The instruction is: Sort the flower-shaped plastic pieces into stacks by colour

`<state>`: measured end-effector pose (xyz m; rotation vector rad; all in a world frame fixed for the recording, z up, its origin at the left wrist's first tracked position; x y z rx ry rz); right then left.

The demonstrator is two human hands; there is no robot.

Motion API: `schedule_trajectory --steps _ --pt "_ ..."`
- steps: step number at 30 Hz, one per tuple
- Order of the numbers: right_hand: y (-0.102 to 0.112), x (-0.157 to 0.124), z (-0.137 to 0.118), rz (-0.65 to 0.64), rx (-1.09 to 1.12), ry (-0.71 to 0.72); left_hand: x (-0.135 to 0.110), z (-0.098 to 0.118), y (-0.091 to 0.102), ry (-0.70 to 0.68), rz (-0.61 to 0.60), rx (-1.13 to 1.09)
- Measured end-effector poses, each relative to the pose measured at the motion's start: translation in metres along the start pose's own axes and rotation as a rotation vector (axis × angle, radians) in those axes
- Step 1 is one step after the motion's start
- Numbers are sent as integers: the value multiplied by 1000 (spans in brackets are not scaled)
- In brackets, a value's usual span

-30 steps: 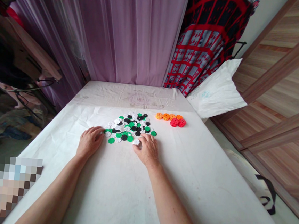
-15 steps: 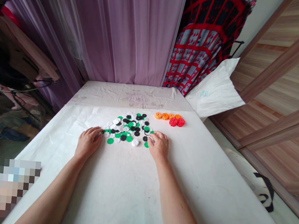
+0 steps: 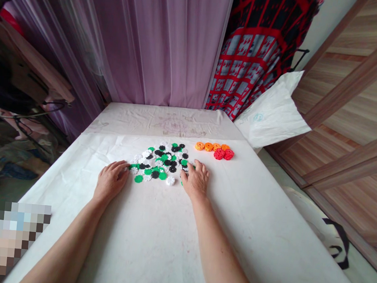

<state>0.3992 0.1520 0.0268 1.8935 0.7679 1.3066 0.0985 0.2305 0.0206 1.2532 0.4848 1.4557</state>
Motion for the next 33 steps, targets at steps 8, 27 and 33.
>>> schedule_trajectory --steps 8,27,33 --pt "-1 -2 2 -3 119 28 0 2 2 -2 -7 0" --pt "3 -4 23 -23 52 -81 -1 0 0 7 -9 -2" --pt "-4 -2 25 24 70 -109 0 1 2 11 -2 -15"
Point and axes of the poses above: each hand's wrist, its own x-axis towards the middle knuckle, its own y-axis out of the back of the hand, z = x × y, the point moved 10 cm from there along x, towards the middle knuckle, and after that the axes turned 8 degrees about z, right-handed, at the moved point
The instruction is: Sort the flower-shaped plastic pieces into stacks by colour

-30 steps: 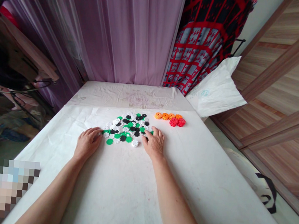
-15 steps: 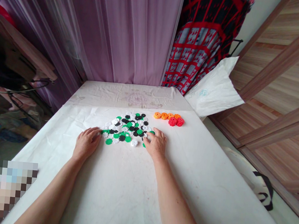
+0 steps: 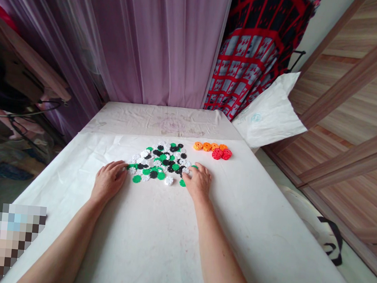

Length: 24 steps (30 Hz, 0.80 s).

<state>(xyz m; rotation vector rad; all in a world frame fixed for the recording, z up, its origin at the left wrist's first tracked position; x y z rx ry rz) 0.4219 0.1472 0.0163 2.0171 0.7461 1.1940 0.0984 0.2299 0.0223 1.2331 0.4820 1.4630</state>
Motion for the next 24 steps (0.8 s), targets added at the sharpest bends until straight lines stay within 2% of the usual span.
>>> schedule_trajectory --steps 6,11,15,24 --pt "4 -2 0 30 102 -24 0 1 0 8 -20 13" --pt "17 -22 -42 0 289 190 -1 2 0 -1 -15 9" --pt "17 -31 -60 -33 274 252 -1 1 1 -7 5 0" --pt "13 -30 -63 -34 245 265 -1 -1 -1 10 -3 -9"
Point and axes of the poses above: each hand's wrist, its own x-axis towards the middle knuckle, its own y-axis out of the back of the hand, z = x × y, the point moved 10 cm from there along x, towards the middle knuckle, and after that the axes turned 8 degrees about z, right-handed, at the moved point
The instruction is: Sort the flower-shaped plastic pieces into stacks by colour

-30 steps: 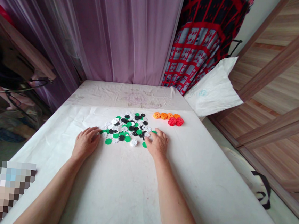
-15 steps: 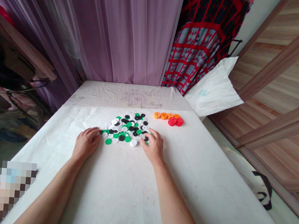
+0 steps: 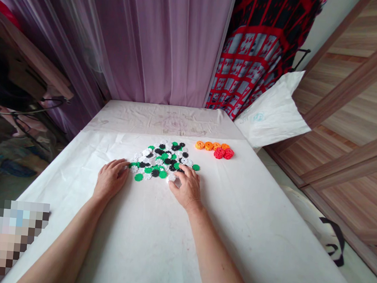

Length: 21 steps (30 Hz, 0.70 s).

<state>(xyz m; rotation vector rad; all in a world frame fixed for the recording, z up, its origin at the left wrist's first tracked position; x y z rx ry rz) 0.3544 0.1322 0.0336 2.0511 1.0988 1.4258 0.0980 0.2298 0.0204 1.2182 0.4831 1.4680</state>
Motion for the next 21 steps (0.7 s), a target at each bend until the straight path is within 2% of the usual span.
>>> schedule_trajectory --steps 7,15,18,21 --pt "3 1 5 8 -4 24 0 0 0 3 -14 4" --pt "11 13 78 104 -199 -256 1 2 2 -6 11 -4" --pt "6 22 88 95 -228 -286 0 0 1 -8 7 2" --pt "-4 28 92 27 -252 -310 0 0 0 -11 -1 9"
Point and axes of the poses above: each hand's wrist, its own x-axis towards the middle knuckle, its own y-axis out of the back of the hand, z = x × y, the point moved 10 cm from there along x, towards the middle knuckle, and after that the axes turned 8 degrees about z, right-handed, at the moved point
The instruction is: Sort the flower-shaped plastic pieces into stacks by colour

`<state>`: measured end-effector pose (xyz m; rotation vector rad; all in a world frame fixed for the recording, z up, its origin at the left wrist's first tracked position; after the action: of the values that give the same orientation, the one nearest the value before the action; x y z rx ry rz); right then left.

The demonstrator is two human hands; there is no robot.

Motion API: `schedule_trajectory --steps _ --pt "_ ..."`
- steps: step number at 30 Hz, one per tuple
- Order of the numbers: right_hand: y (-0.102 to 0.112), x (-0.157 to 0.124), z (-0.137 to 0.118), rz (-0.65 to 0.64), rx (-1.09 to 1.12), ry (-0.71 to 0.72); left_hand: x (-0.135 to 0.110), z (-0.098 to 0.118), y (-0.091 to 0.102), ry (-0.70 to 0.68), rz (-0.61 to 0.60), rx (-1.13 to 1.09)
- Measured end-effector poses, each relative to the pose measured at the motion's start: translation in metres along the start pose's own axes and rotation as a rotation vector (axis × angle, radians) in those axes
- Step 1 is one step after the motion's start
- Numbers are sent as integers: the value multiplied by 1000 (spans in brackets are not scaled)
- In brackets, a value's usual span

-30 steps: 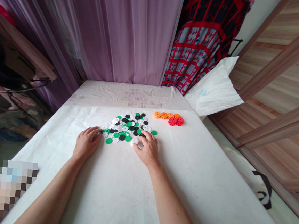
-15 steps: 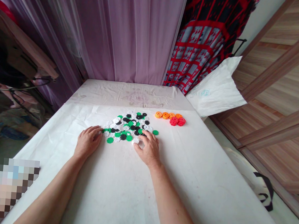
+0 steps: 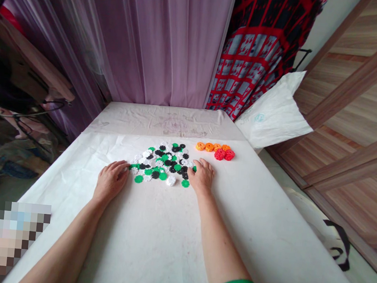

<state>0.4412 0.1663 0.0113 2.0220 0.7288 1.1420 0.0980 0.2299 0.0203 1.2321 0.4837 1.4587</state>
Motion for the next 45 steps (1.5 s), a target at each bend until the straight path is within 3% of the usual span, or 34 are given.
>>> schedule_trajectory --steps 14,24,34,45 --pt "-10 5 0 -176 -44 -29 0 2 1 -13 -3 15" --pt "-16 -2 -5 -333 -118 38 0 0 0 -11 -6 16" --pt "-24 7 8 -293 -9 -19 0 -1 0 -8 7 8" --pt "-12 9 13 -9 170 35 1 0 0 -10 4 18"
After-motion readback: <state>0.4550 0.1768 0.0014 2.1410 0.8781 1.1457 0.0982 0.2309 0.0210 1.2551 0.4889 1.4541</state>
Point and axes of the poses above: each hand's wrist, its own x-axis towards the middle knuckle, its own y-axis out of the back of the hand, z = x × y, the point moved 10 cm from there along x, towards the middle knuckle, and after that the axes turned 8 degrees about z, right-handed, at the moved point
